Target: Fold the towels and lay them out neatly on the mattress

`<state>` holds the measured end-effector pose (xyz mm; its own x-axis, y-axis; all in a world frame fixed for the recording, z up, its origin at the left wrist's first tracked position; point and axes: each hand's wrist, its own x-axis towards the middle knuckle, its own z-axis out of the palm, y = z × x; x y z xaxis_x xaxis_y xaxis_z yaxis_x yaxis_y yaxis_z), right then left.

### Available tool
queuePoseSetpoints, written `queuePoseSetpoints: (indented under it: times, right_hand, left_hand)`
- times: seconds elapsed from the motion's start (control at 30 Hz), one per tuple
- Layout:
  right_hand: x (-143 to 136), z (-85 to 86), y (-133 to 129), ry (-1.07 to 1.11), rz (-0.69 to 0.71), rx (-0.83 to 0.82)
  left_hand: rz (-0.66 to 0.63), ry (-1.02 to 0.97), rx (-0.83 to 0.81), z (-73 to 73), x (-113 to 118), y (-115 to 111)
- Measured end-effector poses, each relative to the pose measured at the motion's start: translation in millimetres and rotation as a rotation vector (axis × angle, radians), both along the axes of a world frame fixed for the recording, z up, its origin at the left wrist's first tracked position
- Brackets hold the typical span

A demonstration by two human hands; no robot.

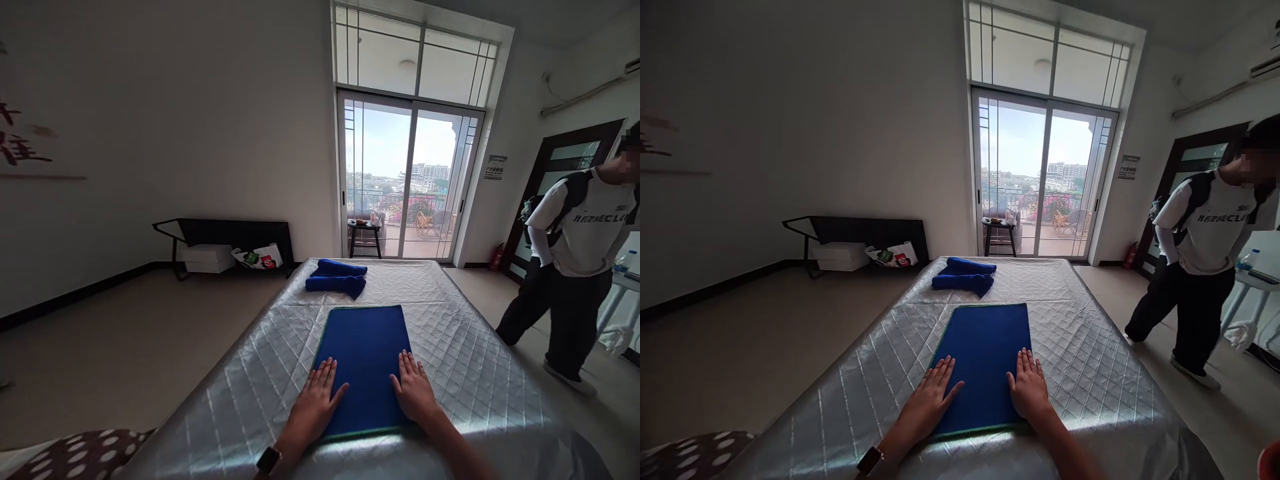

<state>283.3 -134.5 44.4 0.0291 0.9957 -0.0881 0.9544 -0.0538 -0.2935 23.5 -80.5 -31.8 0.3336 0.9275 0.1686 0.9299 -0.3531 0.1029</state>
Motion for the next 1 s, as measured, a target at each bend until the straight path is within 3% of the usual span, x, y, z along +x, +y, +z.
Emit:
queuePoseSetpoints:
  times: [0.17, 0.6, 0.7, 0.8, 0.9, 1.0]
  right_hand:
    - [1, -8.1, -15, 0.039, -0.003, 0.012]
    - [-2, -12.3, -17, 0.057, -0.001, 0.046]
    - [-4, -9.8, -19, 0.058, -0.006, 0.036]
    - [-4, -10.3, -18, 0.06, -0.006, 0.042]
    - [-3, -15.6, -17, 0.057, -0.002, 0.059]
    - [-2, -22.5, -15, 0.056, 0.001, 0.08]
  left_hand:
    - [0.005, 0.005, 0.022, -1.3, -1, 2]
    - [0.013, 0.039, -0.015, -0.5, -16, -7]
    - [-0.002, 0.023, -0.017, 6.7, 3, -11]
    - [-0.094, -0.013, -0.02, 12.2, 42, -16]
    - [-0.234, -0.036, 0.0, 12.7, 80, -19]
    - [-0.288, -0.032, -0.006, 9.3, 96, -20]
